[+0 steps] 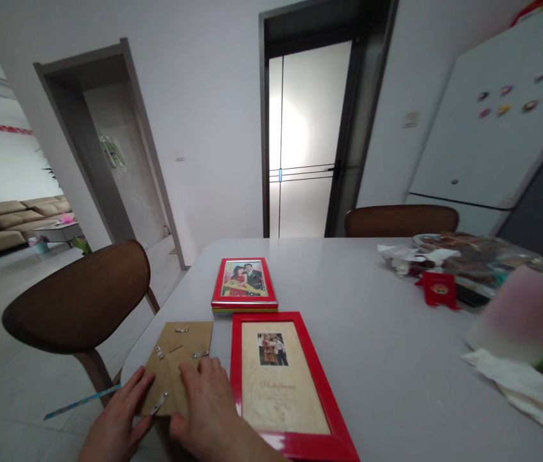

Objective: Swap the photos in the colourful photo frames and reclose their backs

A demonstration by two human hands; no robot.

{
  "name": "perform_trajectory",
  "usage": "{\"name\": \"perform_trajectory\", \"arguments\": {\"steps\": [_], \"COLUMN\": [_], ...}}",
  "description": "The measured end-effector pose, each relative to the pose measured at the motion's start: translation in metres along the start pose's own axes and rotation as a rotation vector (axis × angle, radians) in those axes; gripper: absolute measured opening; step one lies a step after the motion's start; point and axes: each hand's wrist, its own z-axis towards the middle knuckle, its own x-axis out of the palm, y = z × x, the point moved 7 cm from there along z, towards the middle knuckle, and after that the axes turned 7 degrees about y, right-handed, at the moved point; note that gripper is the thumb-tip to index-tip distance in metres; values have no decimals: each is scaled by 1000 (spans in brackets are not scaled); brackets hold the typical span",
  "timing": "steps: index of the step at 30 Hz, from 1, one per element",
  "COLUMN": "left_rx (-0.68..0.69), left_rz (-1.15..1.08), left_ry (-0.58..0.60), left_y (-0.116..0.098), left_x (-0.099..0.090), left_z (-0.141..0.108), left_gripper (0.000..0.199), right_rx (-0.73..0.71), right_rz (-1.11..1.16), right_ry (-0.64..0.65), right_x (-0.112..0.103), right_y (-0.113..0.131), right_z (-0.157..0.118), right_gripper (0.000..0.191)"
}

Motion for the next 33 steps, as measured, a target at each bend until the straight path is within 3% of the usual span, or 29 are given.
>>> {"name": "perform_trajectory", "arguments": {"steps": [3,6,10,14,17,21,33], "left_rx": [142,319,477,437,364,328,385], "left_rz": [-76,-176,-288,-310,-343,-372,-274], "left_ry": [-46,-27,143,335,423,443,500], "left_y": [-33,-78,-140,-177,-184,-181,-189], "left_x": [-8,-3,26,41,38,33,35], "left_z": [-6,-10,-5,9,17,21,21], "left_gripper": [51,57,59,61,63,58,49], "right_rx": [-34,12,193,244,225,219,206], "right_rz": [112,110,13,-50,-78,-127,-248], "right_ry": [-48,-57,-61,-74,-83,-101,-97], "right_x": [-32,-63,-88,-98,-97,-94,-93], "right_y": [-8,-31,-82,-111,-116,-116,-113], "right_z": [-19,-50,-90,-107,-106,-101,-102], "right_gripper": [59,55,49,45,44,45,42]}}
